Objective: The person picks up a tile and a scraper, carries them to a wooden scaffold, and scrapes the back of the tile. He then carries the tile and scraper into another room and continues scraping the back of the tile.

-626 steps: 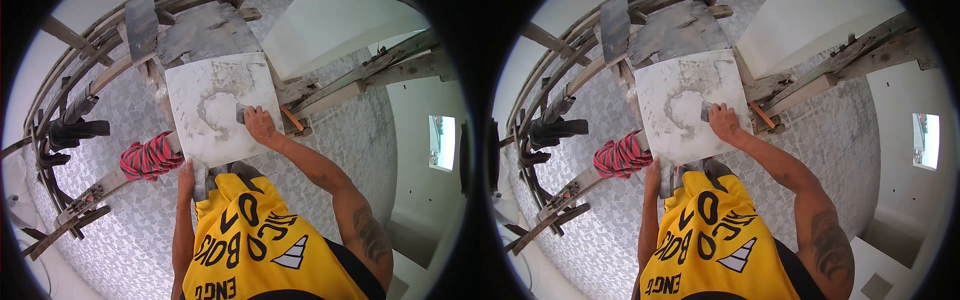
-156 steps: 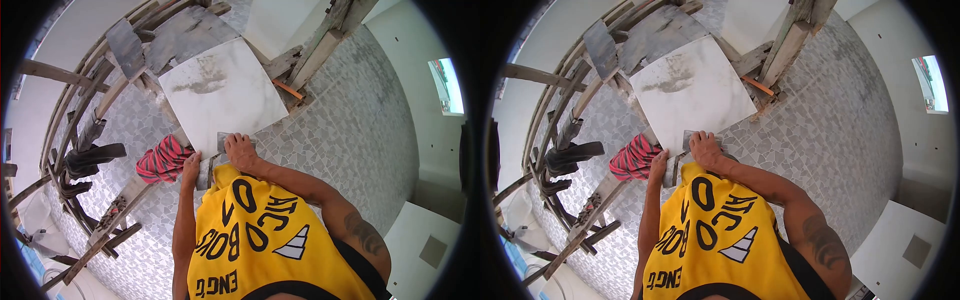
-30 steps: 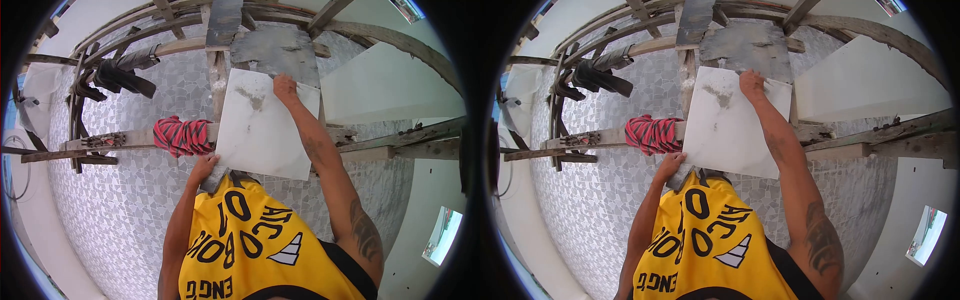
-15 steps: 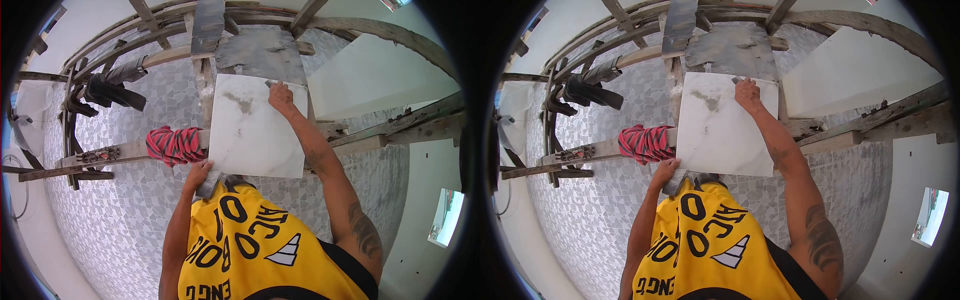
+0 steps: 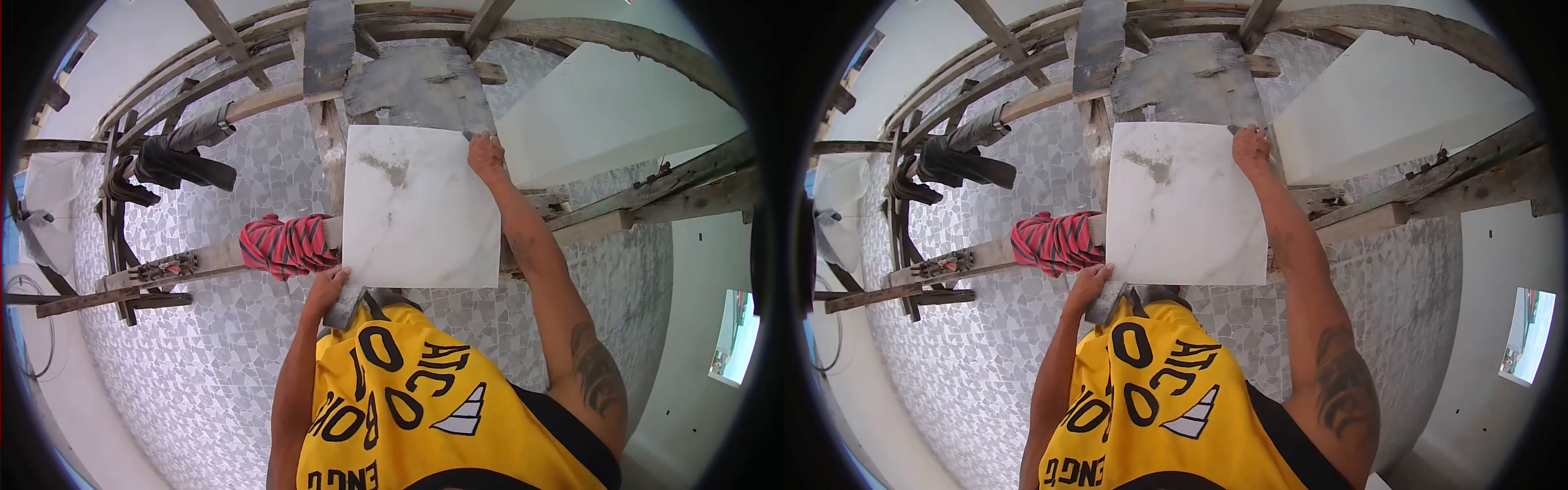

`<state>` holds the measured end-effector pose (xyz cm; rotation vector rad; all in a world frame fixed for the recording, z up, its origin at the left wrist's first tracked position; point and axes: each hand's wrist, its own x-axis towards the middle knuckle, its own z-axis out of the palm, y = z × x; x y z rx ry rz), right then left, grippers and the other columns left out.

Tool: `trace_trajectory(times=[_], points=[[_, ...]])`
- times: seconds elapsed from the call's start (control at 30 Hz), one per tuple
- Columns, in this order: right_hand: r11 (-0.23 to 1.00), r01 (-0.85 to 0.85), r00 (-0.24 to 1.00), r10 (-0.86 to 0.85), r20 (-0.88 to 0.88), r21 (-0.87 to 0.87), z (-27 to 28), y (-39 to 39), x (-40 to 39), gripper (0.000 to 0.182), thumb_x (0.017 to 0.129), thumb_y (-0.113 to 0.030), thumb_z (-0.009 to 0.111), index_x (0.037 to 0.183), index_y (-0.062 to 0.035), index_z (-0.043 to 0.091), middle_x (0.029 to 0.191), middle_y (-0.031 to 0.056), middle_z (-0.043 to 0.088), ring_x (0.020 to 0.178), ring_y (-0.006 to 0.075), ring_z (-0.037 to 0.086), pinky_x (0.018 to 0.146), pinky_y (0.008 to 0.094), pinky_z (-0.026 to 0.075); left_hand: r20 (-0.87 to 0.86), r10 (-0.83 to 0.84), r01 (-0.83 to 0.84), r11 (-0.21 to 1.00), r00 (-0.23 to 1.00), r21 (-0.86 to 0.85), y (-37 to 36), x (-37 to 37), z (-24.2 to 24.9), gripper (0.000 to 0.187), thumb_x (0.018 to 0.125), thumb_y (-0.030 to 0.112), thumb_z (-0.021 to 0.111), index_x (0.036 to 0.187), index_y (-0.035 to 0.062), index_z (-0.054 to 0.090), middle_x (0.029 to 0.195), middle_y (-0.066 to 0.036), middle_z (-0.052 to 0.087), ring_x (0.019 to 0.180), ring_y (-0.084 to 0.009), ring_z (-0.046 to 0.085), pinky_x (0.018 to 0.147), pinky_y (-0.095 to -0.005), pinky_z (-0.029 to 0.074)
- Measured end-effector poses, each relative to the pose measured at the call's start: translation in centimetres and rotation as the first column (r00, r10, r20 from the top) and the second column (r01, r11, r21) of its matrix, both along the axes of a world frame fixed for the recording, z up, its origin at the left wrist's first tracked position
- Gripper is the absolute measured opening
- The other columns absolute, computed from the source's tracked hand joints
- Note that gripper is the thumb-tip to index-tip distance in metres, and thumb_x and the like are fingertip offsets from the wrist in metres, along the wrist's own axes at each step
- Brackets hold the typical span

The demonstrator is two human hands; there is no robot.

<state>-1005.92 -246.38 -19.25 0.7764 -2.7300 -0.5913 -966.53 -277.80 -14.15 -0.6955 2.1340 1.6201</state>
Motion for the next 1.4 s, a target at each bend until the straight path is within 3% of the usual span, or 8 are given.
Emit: trace_trajectory(times=[0.13,0.17,0.37,0.6,0.87,0.97,1.1,1.4], points=[[0.961,0.197,0.948,-0.136,0.288,-0.193,5.2,-1.4,-0.8,0.018,0.085,-0.015,0.055,0.093,-0.0026,0.065,0.090,0.0118,0.059,0.079,0.0279,0.062,0.057,0.0411,0.054,-0.003,0.030,-0.030,0.999,1.000,0.027,0.1,0.4,-0.5,0.039,0.096,0.033,0.052,0.091,-0.0043,0.064,0.073,-0.003,0.060,0.069,-0.0094,0.051,0.067,-0.0295,0.043],[0.987,-0.116,0.992,0.121,-0.035,0.112,5.1,-2.2,2.4,0.015,0.082,-0.013,0.057,0.091,-0.0029,0.063,0.085,0.0087,0.058,0.072,0.0223,0.060,0.054,0.0373,0.052,-0.017,0.033,-0.033,0.999,0.999,0.029,0.3,0.5,-0.5,0.040,0.096,0.033,0.051,0.090,-0.0047,0.064,0.073,-0.002,0.060,0.070,-0.0086,0.051,0.067,-0.0288,0.043],[0.787,-0.550,0.767,0.608,0.204,-0.279,7.7,-9.5,23.7,0.026,0.077,-0.013,0.060,0.100,-0.0025,0.064,0.093,0.0101,0.056,0.086,0.0238,0.055,0.069,0.0388,0.045,-0.113,-0.021,0.013,0.997,0.993,-0.072,-0.1,0.9,-2.3,0.041,0.097,0.034,0.050,0.094,-0.0043,0.065,0.077,-0.004,0.063,0.072,-0.0083,0.052,0.070,-0.0293,0.044],[0.914,-0.357,0.917,0.382,0.112,-0.194,6.1,-12.5,10.6,0.016,0.079,-0.012,0.059,0.094,-0.0077,0.063,0.092,0.0051,0.056,0.087,0.0192,0.057,0.067,0.0337,0.047,0.020,0.004,-0.005,1.000,1.000,0.023,-0.1,0.6,-1.1,0.041,0.097,0.033,0.051,0.103,-0.0051,0.065,0.080,-0.005,0.065,0.074,-0.0099,0.054,0.071,-0.0305,0.045],[0.791,-0.560,0.779,0.604,0.168,-0.247,5.8,-10.4,19.6,0.026,0.076,-0.014,0.063,0.100,-0.0030,0.064,0.091,0.0089,0.056,0.084,0.0222,0.057,0.064,0.0355,0.049,-0.096,0.081,-0.082,0.996,0.992,-0.015,0.3,1.1,-2.2,0.040,0.093,0.034,0.055,0.104,-0.0030,0.065,0.082,-0.017,0.067,0.075,-0.0215,0.062,0.074,-0.0352,0.046],[0.910,-0.352,0.886,0.399,0.236,-0.217,6.3,-12.4,15.2,0.024,0.077,-0.015,0.062,0.098,-0.0037,0.063,0.090,0.0087,0.057,0.083,0.0222,0.057,0.063,0.0369,0.048,0.006,0.042,-0.042,0.999,0.999,0.032,-0.1,0.6,-1.4,0.041,0.093,0.035,0.055,0.103,-0.0032,0.065,0.081,-0.017,0.067,0.075,-0.0228,0.062,0.075,-0.0360,0.046],[0.805,-0.571,0.797,0.591,0.128,-0.160,6.9,-11.9,20.3,0.016,0.078,-0.014,0.061,0.091,-0.0060,0.063,0.090,0.0069,0.057,0.084,0.0212,0.058,0.062,0.0362,0.048,-0.081,0.044,-0.047,0.998,0.996,-0.033,-0.3,0.2,-1.7,0.041,0.093,0.034,0.055,0.101,-0.0049,0.065,0.078,-0.015,0.066,0.073,-0.0207,0.061,0.072,-0.0349,0.047],[0.856,-0.494,0.839,0.516,0.173,-0.156,6.2,-11.7,17.4,0.013,0.079,-0.012,0.061,0.091,-0.0071,0.064,0.090,0.0075,0.057,0.085,0.0214,0.058,0.064,0.0351,0.050,-0.114,0.035,-0.043,0.997,0.993,-0.067,0.1,0.9,-2.2,0.040,0.093,0.033,0.054,0.102,-0.0049,0.065,0.082,-0.015,0.068,0.074,-0.0207,0.062,0.072,-0.0349,0.047]])
